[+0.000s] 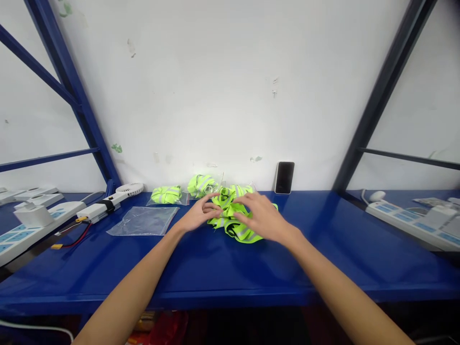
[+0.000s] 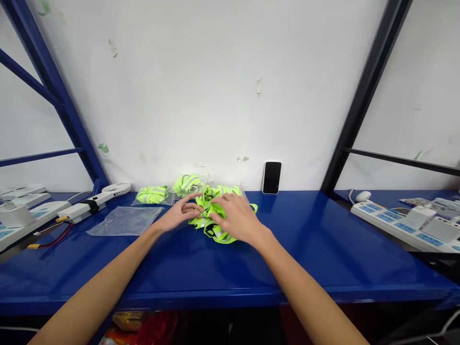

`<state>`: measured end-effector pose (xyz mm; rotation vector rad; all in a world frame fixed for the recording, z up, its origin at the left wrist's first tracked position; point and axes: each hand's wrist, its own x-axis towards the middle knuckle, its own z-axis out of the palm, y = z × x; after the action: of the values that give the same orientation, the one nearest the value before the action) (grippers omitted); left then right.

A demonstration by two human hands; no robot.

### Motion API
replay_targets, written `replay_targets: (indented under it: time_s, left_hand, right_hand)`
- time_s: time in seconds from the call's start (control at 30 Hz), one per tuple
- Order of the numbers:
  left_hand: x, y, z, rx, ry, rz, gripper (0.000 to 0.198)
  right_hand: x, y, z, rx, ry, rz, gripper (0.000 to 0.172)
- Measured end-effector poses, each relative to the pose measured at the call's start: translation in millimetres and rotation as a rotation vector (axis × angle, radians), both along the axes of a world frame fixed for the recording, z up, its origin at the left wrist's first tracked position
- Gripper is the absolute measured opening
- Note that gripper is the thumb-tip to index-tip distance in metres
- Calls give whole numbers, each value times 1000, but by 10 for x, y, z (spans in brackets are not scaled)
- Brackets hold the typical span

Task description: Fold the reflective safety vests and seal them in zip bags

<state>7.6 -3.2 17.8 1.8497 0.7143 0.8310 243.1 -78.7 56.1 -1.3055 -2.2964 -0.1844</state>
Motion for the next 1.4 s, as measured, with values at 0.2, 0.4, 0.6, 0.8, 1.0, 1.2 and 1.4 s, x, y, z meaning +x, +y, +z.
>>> replay_targets:
  time_s: [0.2,0.4,0.6,0.8,1.0,1.2,1.4]
  left_hand:
    - [47,-5,-147,522,395,85,65]
    - [48,-8,-103,641,312,249,36]
    - [130,-11,-4,221,-86,375,46]
    - [32,-146,157,-376,43,-254,58]
    - [61,-221,110,108,433,-99,55]
    - [136,-119,-34,330,324,114,31]
    - [64,-3,-90,-88,42,56,34]
  right_hand:
    - [-176,39,-303,-183,-222,-71,67]
    - [114,204,-142,-172,58,-18,44]
    - [349,178,85,-231,522,128,32]
    - [282,301,65,-650,576,293,36]
    - [206,346,-198,-292,307,-22,31]
    - [84,-115,166,-107,102,243,41]
    - [73,-122,158,-266,-281,313,47]
